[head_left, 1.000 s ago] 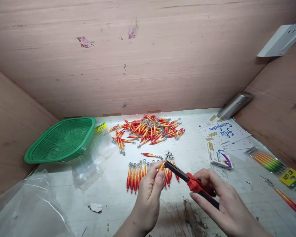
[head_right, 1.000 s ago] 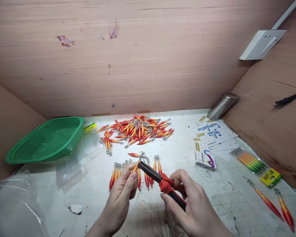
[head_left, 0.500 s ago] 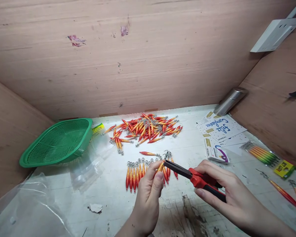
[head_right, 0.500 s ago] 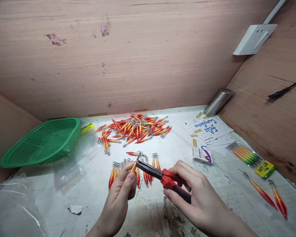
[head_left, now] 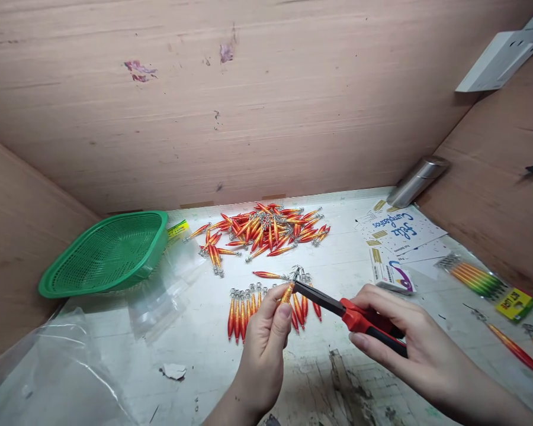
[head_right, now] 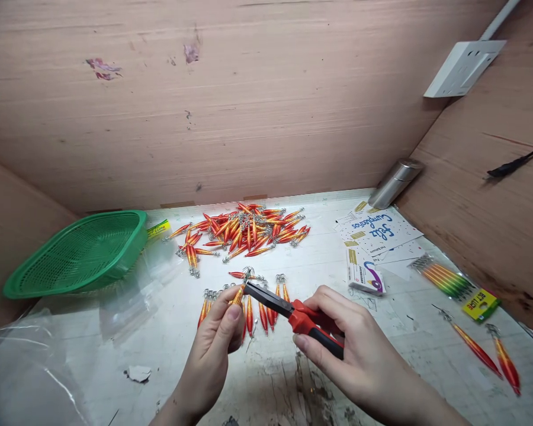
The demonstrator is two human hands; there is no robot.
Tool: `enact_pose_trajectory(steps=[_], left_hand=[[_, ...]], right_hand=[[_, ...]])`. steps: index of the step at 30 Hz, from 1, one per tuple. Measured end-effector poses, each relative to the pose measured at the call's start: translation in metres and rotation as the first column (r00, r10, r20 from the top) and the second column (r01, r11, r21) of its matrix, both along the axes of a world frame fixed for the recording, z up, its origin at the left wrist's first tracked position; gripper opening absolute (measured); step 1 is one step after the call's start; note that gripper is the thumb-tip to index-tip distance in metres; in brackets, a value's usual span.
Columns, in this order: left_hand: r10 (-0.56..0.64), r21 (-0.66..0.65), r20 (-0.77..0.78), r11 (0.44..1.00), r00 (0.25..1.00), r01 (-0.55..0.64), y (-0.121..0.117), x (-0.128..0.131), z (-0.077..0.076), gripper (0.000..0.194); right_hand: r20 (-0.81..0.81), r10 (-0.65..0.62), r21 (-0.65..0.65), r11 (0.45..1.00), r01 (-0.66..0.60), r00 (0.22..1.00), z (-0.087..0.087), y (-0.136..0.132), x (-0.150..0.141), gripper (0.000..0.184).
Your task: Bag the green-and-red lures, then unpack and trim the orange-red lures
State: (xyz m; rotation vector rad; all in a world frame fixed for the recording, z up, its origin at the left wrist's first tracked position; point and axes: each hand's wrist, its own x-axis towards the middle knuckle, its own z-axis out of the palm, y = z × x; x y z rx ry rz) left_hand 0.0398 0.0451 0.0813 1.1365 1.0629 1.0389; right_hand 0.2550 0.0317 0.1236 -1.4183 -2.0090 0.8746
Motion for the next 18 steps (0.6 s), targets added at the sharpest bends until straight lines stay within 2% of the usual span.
enact_pose_trajectory(steps=[6, 12, 18], left_hand=[[0.061, 0.139, -0.154, 0.989, 0.986, -0.040, 0.0011, -0.0035, 0.0014, 0.045], [0.027, 0.173, -0.181, 0.985, 0.983, 0.005, 0.0038, -0.0046, 0.0041, 0.038], [0.024, 0.230, -0.234, 0.973, 0.972, 0.031, 0.0034, -0.0040, 0.0002, 0.036]], right_hand=[[0.001, 0.015, -0.019, 1.000, -0.015, 1.000, 0.0018, 0.0016, 0.0023, 0.020], [-0.010, 0.009, -0.024, 1.000, -0.009, 1.000, 0.0006, 0.0019, 0.0036, 0.021], [0.011, 0.050, -0.043, 0.998, -0.050, 0.999, 0.0016, 0.0061, 0.0041, 0.022]])
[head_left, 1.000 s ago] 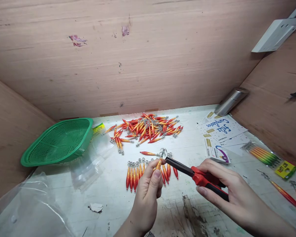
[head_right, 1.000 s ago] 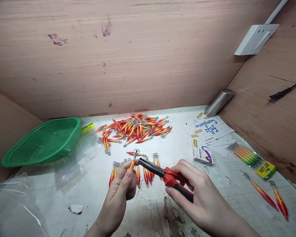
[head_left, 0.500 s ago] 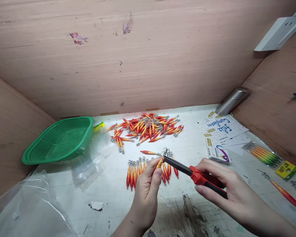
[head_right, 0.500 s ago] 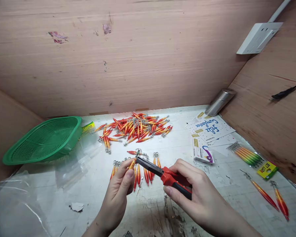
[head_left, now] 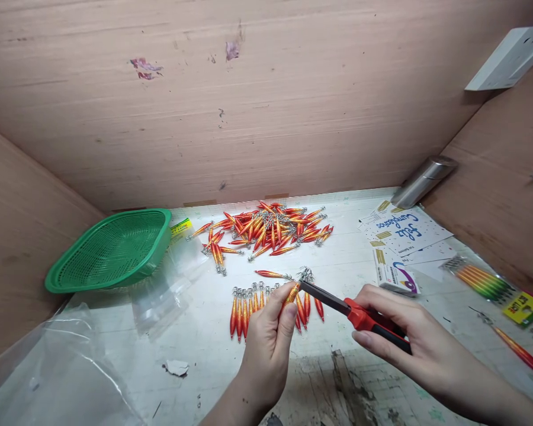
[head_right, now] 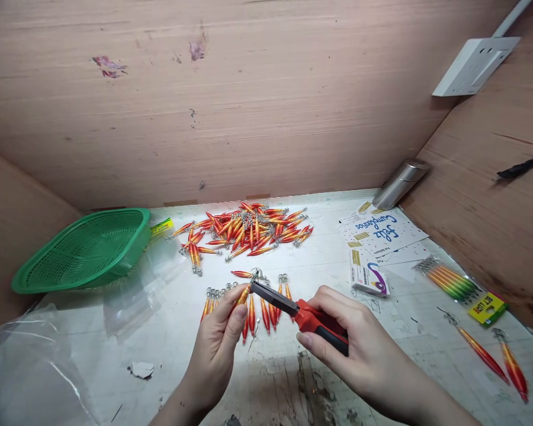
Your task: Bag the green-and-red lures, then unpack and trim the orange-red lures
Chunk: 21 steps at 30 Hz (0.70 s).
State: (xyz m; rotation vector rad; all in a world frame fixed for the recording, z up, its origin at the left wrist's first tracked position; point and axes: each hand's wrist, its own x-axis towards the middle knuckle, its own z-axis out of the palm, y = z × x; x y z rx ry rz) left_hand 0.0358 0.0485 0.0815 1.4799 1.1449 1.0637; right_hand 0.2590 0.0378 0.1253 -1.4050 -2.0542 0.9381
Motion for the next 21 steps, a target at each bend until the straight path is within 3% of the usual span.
enact_pose_trajectory(steps=[9, 14, 21], left_hand=[[-0.040, 0.035, -0.134, 0.998, 0.990, 0.045, 0.0032, -0.0004, 0.0009, 0.042], [-0.024, 0.053, -0.094, 0.998, 0.995, 0.029, 0.0040, 0.0003, -0.0025, 0.040], [-0.031, 0.068, -0.042, 0.997, 0.999, 0.034, 0.0037, 0.0001, -0.0045, 0.036]], right_hand=[[0.065, 0.023, 0.005, 1.000, -0.023, 0.998, -0.0044, 0.0035, 0.0014, 0.031], [0.075, 0.012, -0.012, 1.000, -0.011, 0.997, -0.0090, 0.0038, 0.0004, 0.029], [0.048, 0.005, -0.027, 1.000, -0.004, 0.999, -0.0005, 0.0058, -0.0005, 0.024]])
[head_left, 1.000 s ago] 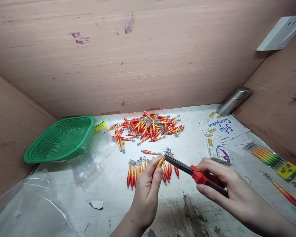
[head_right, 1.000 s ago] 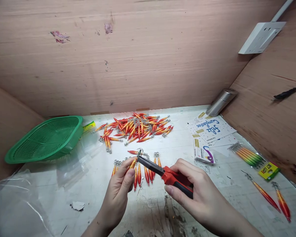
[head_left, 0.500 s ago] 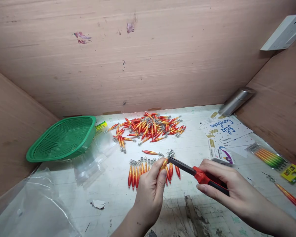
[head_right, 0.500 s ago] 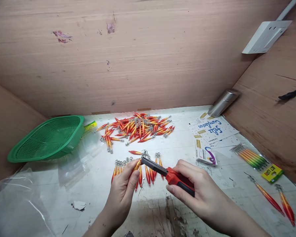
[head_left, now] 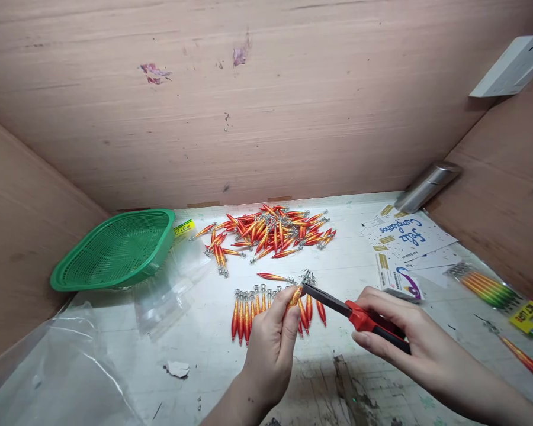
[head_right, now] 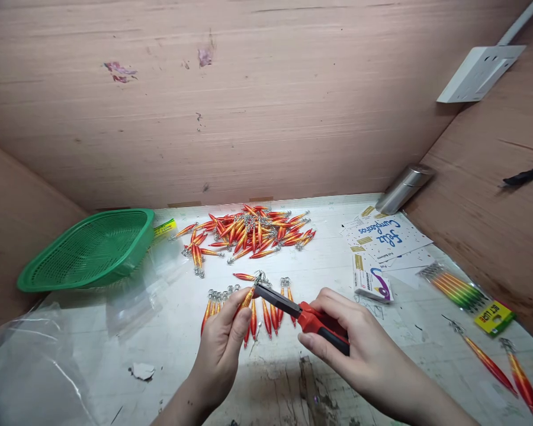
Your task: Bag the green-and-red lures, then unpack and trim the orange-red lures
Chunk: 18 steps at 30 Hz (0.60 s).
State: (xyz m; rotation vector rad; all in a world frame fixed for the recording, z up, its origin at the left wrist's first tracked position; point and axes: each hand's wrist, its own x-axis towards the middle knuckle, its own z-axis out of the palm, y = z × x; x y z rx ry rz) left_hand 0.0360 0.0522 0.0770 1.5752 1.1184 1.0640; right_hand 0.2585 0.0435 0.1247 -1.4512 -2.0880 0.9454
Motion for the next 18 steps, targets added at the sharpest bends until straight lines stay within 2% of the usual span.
enact_pose_trajectory(steps=[5, 14, 16, 18], left_hand=[[0.005, -0.046, -0.034, 0.999, 0.999, -0.007, -0.002, 0.001, -0.001, 0.039], [-0.046, -0.123, -0.012, 0.991, 0.999, 0.044, 0.000, -0.004, 0.010, 0.040], [-0.043, -0.145, 0.024, 0.988, 0.999, 0.046, 0.000, -0.003, 0.009, 0.039], [-0.034, -0.236, 0.119, 0.970, 0.992, 0.062, 0.001, -0.001, 0.006, 0.042]], right_hand=[[-0.035, 0.000, -0.019, 1.000, -0.001, 0.999, -0.001, -0.001, 0.001, 0.026], [-0.104, -0.003, -0.087, 0.996, -0.006, 0.995, -0.007, 0.002, 0.005, 0.029], [-0.116, -0.004, -0.084, 0.996, -0.005, 0.993, -0.006, 0.002, 0.003, 0.030], [-0.120, -0.009, -0.070, 0.998, 0.001, 0.993, -0.005, 0.001, 0.000, 0.032]])
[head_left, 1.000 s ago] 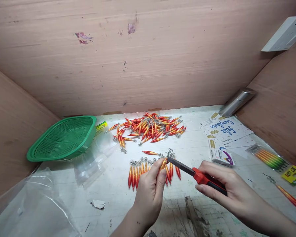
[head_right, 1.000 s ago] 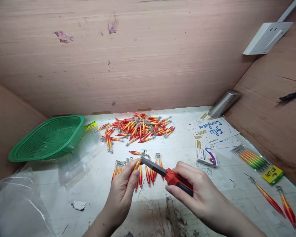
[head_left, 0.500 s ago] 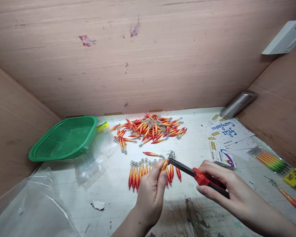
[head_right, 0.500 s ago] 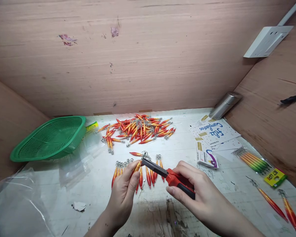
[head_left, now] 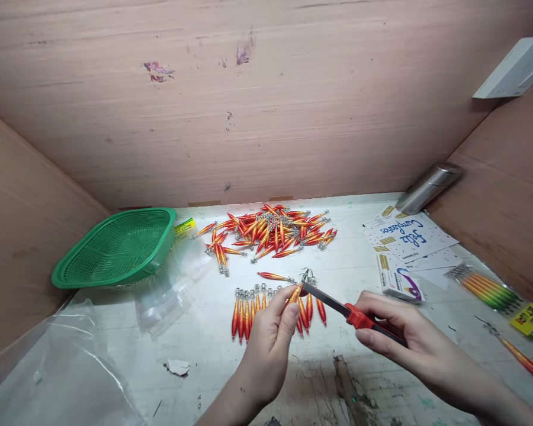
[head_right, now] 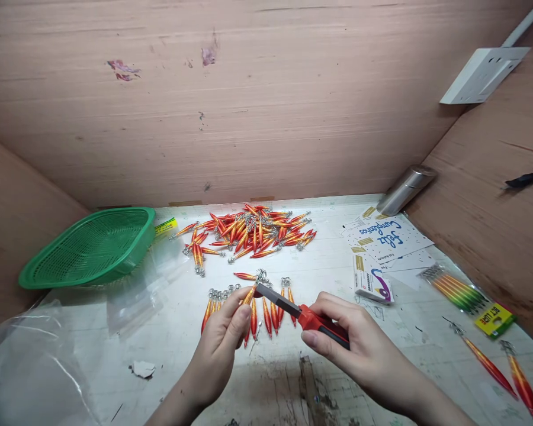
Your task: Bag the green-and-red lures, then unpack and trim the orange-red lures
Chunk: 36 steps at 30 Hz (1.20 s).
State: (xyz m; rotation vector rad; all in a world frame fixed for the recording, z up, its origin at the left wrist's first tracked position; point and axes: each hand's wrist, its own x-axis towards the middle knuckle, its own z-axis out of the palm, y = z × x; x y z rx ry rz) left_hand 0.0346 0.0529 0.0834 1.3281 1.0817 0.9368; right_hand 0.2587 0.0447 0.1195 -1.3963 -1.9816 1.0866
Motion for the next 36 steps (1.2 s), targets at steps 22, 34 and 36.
enact_pose_trajectory(steps=[22, 34, 36], left_hand=[[0.472, 0.217, -0.733, 0.845, 0.490, -0.489, 0.006, -0.094, -0.093, 0.037], [0.349, 0.202, -0.804, 0.922, 0.481, -0.330, 0.016, -0.104, -0.071, 0.026], [0.356, 0.243, -0.812, 0.927, 0.463, -0.286, 0.028, -0.096, -0.061, 0.029]], right_hand=[[0.653, -0.287, 0.434, 0.900, -0.036, 0.701, -0.068, 0.048, -0.018, 0.022], [0.573, 0.097, 0.054, 0.986, -0.155, 0.814, -0.075, 0.158, -0.123, 0.018], [0.490, 0.012, 0.101, 0.992, -0.070, 0.871, -0.071, 0.159, -0.099, 0.012]])
